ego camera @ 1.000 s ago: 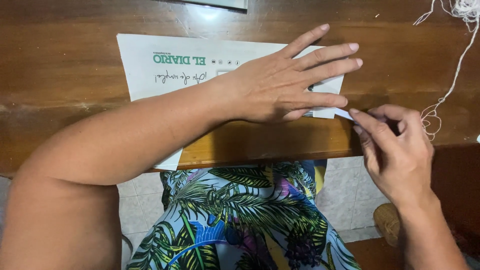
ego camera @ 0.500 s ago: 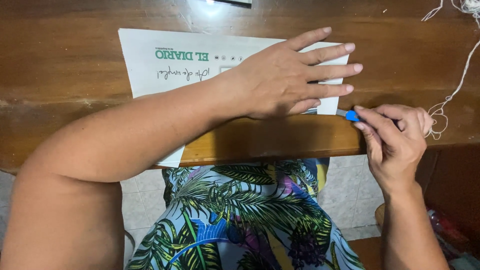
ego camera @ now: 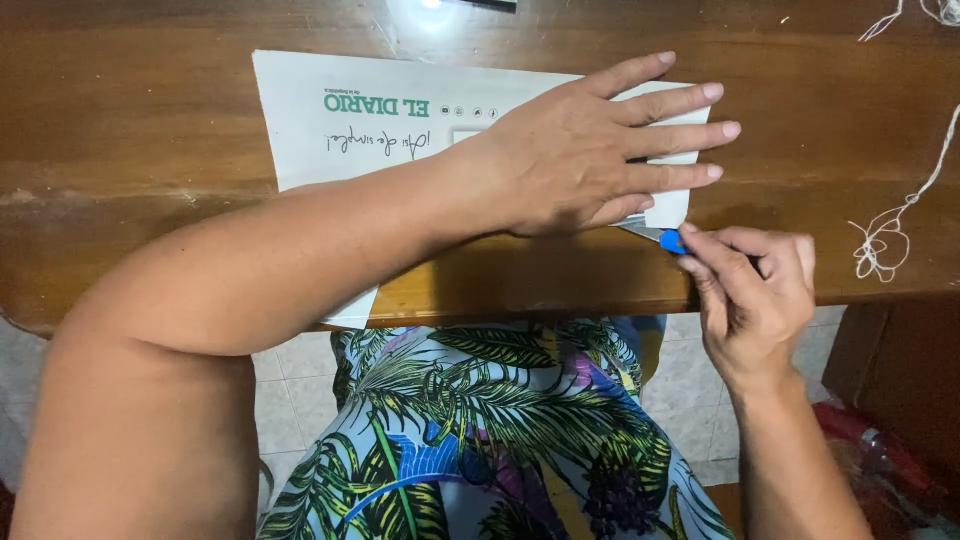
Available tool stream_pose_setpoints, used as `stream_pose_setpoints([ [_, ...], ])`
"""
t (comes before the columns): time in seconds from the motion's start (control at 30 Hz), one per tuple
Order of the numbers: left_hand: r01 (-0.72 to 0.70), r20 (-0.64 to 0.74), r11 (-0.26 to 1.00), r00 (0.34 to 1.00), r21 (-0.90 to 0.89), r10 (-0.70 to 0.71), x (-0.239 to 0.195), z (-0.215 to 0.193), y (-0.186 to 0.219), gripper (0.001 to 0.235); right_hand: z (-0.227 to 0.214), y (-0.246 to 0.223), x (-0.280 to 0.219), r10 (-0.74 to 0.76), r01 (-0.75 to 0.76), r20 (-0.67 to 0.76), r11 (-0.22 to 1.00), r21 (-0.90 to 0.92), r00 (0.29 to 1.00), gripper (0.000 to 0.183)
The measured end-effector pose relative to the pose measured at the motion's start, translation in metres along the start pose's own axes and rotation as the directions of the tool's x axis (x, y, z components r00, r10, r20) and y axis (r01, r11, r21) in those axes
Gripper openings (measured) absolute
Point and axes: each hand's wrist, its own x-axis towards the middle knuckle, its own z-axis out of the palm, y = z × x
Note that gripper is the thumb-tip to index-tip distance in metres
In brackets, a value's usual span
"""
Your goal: Folding and cutting newspaper sheets into smaller sections using a utility knife.
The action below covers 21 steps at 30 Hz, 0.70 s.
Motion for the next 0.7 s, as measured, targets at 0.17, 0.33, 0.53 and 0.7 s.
stream_pose_setpoints([
  [0.17, -0.019, -0.029, 1.000, 0.999, 0.016, 0.020, 0.000, -0.001, 0.000, 0.047, 0.004, -0.011, 0.005, -0.027, 0.031, -0.065, 0.998, 0.062, 0.998, 0.010],
  [0.33, -0.013, 0.019, 1.000, 1.000, 0.013, 0.013, 0.000, -0.003, 0.000, 0.046, 0.010, -0.020, 0.009, -0.011, 0.019, -0.084, 0.996, 0.092, 0.996, 0.004],
  [0.53, -0.058, -0.039, 0.998, 0.998, 0.001, 0.058, 0.000, 0.005, -0.006, 0.042, 0.031, -0.050, 0.020, -0.006, 0.018, -0.112, 0.994, 0.106, 0.994, 0.006],
  [0.7, -0.028, 0.029, 0.999, 0.999, 0.018, 0.028, 0.004, 0.004, -0.008, 0.044, 0.035, -0.057, 0.023, -0.010, 0.028, -0.130, 0.991, 0.134, 0.992, 0.009],
])
